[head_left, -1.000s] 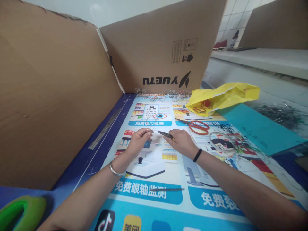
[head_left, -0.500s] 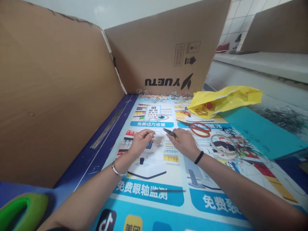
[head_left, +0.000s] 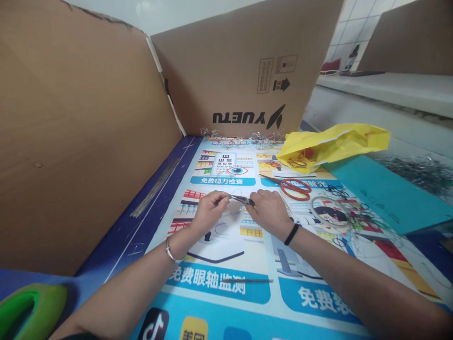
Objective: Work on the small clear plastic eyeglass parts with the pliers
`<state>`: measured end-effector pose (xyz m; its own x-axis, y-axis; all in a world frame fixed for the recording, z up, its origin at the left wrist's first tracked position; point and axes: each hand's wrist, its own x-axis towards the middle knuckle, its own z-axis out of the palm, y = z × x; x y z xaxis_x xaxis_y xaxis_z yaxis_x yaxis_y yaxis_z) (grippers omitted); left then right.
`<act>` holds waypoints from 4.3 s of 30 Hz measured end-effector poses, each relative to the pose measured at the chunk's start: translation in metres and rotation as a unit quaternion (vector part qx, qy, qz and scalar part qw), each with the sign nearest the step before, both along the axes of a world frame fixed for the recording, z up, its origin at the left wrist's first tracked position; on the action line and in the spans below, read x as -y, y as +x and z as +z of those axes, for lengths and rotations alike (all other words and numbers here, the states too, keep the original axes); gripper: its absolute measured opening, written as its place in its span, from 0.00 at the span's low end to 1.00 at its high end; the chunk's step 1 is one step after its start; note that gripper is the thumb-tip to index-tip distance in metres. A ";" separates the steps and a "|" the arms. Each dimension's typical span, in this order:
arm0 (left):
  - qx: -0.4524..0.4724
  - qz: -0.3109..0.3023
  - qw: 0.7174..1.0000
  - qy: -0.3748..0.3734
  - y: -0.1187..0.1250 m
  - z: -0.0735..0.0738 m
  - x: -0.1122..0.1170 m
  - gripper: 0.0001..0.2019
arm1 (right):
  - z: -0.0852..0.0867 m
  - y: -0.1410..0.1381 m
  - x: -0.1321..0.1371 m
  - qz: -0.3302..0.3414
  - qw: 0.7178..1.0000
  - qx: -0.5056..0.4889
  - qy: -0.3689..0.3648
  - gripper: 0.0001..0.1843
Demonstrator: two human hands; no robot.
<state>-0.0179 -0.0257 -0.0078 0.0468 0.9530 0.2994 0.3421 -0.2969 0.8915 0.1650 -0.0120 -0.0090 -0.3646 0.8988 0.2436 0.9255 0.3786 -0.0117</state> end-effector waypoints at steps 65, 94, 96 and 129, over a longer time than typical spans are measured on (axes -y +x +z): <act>0.276 0.085 0.955 -0.070 -0.011 -0.008 -0.016 0.09 | 0.018 -0.007 0.020 0.216 0.968 0.122 0.043 0.17; 0.298 -0.114 0.920 -0.225 -0.002 0.002 -0.001 0.09 | 0.003 0.013 -0.013 -0.001 0.996 0.065 0.059 0.30; 0.319 -0.132 0.909 -0.235 -0.001 0.001 0.000 0.09 | 0.004 0.012 -0.011 0.001 0.997 0.064 0.050 0.29; 0.311 -0.192 0.908 -0.204 -0.013 0.007 -0.006 0.06 | 0.007 0.019 -0.023 0.125 0.950 -0.200 -0.205 0.27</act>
